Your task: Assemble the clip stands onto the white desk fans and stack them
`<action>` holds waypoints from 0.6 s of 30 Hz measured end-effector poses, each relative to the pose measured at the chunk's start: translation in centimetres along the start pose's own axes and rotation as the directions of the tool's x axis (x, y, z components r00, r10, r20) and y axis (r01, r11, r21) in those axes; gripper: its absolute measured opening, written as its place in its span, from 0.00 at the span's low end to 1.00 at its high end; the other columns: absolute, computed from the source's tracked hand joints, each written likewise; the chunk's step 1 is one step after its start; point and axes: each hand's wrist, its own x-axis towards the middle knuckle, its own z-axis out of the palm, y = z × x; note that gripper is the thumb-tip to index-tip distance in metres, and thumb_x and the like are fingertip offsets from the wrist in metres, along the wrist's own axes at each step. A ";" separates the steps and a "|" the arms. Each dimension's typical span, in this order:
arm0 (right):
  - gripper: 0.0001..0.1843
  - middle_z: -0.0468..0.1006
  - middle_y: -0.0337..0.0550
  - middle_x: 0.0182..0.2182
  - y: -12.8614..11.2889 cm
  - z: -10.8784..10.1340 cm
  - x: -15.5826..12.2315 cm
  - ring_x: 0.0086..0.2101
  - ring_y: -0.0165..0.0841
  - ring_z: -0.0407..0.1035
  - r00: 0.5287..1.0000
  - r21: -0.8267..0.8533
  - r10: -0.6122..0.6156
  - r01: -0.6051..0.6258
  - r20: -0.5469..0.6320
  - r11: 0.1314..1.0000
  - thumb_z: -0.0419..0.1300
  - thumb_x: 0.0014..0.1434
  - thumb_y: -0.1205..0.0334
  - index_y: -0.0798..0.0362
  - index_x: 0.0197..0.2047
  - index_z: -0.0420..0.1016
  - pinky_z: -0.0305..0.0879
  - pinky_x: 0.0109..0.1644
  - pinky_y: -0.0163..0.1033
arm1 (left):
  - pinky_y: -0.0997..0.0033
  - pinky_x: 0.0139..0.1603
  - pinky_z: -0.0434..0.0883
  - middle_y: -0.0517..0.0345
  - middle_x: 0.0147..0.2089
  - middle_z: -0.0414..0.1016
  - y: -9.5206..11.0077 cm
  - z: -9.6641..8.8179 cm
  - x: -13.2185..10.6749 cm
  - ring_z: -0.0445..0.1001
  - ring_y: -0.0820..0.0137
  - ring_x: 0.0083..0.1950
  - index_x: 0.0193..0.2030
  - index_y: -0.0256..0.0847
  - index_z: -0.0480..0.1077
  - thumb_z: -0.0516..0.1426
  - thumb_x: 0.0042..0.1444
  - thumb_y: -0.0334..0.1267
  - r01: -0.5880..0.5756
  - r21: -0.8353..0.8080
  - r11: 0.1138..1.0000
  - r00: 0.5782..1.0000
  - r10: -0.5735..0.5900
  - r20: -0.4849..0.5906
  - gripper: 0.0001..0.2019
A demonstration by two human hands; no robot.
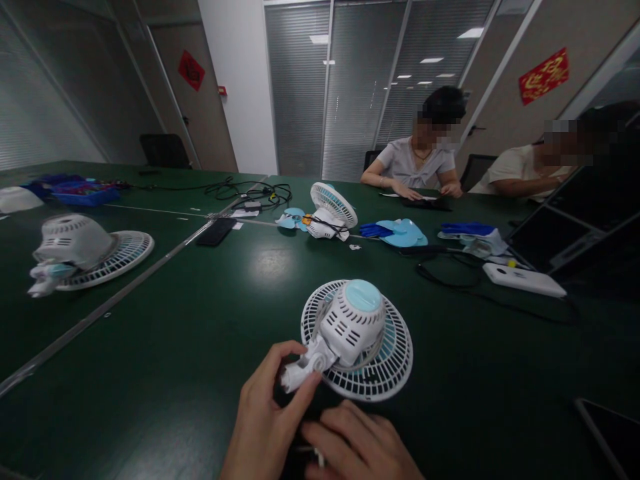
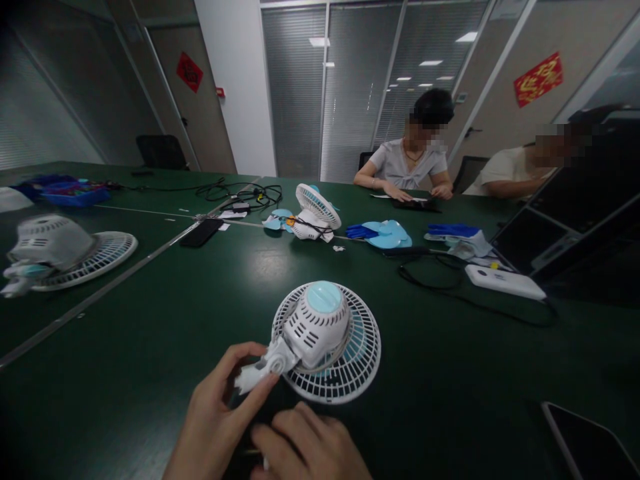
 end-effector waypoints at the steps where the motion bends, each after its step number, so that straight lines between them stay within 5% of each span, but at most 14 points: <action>1: 0.15 0.87 0.41 0.38 0.3 -0.6 -0.1 0.35 0.33 0.83 0.998 0.005 0.031 -0.031 -0.052 1.000 0.51 0.79 0.51 0.49 0.54 0.76 0.76 0.33 0.34 | 0.72 0.47 0.75 0.60 0.47 0.82 0.2 0.0 0.2 0.81 0.66 0.46 0.49 0.47 0.74 0.64 0.64 0.47 0.001 -0.018 1.000 1.000 0.000 0.009 0.12; 5: 0.13 0.87 0.43 0.39 1.6 -2.5 0.4 0.37 0.32 0.84 0.965 -0.036 0.150 -0.161 -0.215 0.986 0.57 0.77 0.51 0.49 0.50 0.77 0.79 0.37 0.32 | 0.73 0.48 0.76 0.59 0.48 0.81 0.9 0.0 0.8 0.80 0.66 0.48 0.50 0.46 0.74 0.62 0.66 0.47 -0.035 -0.108 0.994 0.998 0.041 0.049 0.11; 8: 0.13 0.87 0.42 0.38 2.2 -3.2 1.6 0.37 0.32 0.84 0.957 -0.116 0.116 -0.151 -0.266 0.982 0.57 0.78 0.54 0.52 0.49 0.80 0.78 0.37 0.33 | 0.74 0.50 0.77 0.57 0.48 0.81 0.9 0.1 0.6 0.81 0.67 0.48 0.52 0.46 0.75 0.60 0.68 0.48 -0.019 -0.167 0.986 0.997 0.030 0.064 0.12; 18: 0.15 0.87 0.44 0.37 2.0 -2.6 3.9 0.35 0.32 0.84 0.980 -0.229 -0.005 -0.042 -0.201 0.973 0.54 0.79 0.61 0.57 0.51 0.82 0.74 0.37 0.36 | 0.76 0.54 0.79 0.55 0.52 0.83 -0.2 -0.3 -0.2 0.83 0.66 0.51 0.54 0.46 0.78 0.62 0.67 0.47 -0.022 -0.211 0.977 0.997 0.036 0.061 0.13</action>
